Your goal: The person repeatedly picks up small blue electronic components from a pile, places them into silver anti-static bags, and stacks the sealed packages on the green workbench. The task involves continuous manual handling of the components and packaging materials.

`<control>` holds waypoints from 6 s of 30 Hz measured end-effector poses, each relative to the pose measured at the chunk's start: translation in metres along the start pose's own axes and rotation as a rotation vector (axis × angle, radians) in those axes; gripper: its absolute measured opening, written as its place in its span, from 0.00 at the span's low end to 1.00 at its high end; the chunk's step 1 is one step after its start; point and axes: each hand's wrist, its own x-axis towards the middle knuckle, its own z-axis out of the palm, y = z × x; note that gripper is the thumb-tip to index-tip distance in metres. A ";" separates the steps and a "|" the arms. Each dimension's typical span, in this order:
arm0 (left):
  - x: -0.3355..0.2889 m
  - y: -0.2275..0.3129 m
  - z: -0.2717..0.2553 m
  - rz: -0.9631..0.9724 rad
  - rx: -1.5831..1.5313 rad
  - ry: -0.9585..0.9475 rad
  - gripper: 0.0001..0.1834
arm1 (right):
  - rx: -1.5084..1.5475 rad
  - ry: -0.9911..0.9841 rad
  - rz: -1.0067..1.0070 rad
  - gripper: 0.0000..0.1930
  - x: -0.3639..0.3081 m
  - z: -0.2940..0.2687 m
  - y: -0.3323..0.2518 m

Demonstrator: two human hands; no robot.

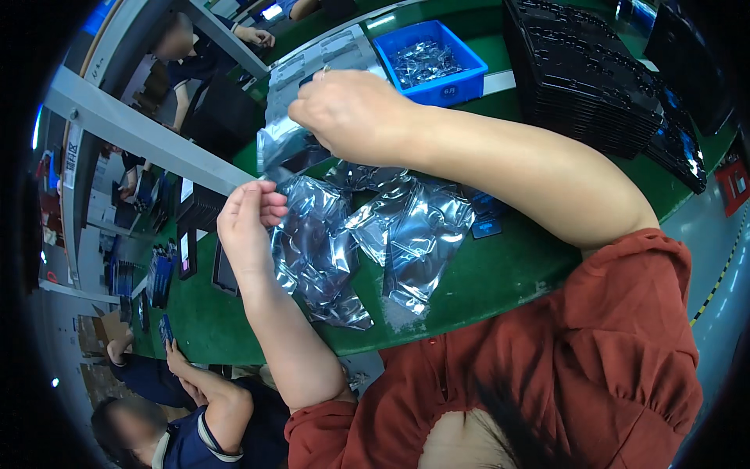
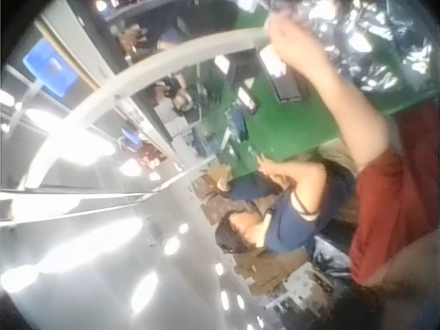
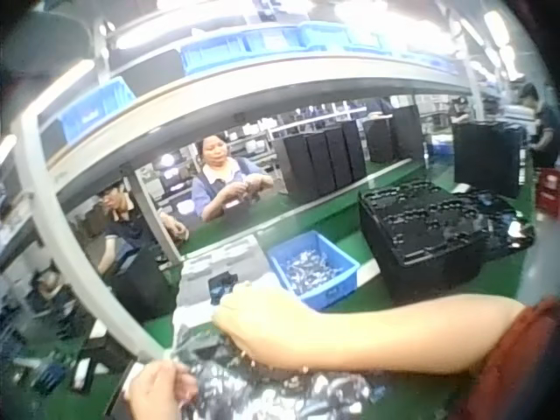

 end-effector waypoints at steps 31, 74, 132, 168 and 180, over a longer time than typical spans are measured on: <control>-0.061 0.045 0.056 0.370 0.261 -0.613 0.05 | 0.344 -0.055 0.140 0.12 -0.094 -0.087 -0.060; -0.041 0.021 0.042 0.506 0.042 -0.227 0.07 | 1.005 -0.422 0.726 0.13 -0.064 -0.063 -0.043; -0.022 0.012 0.015 0.235 0.386 -0.269 0.13 | 0.906 0.033 1.003 0.11 -0.074 -0.092 0.026; 0.011 -0.015 -0.009 0.381 0.688 0.053 0.13 | 0.173 -0.601 0.482 0.25 -0.042 0.006 0.031; -0.047 0.032 0.040 0.972 0.423 -0.056 0.23 | 0.472 0.032 0.015 0.21 -0.033 -0.078 -0.057</control>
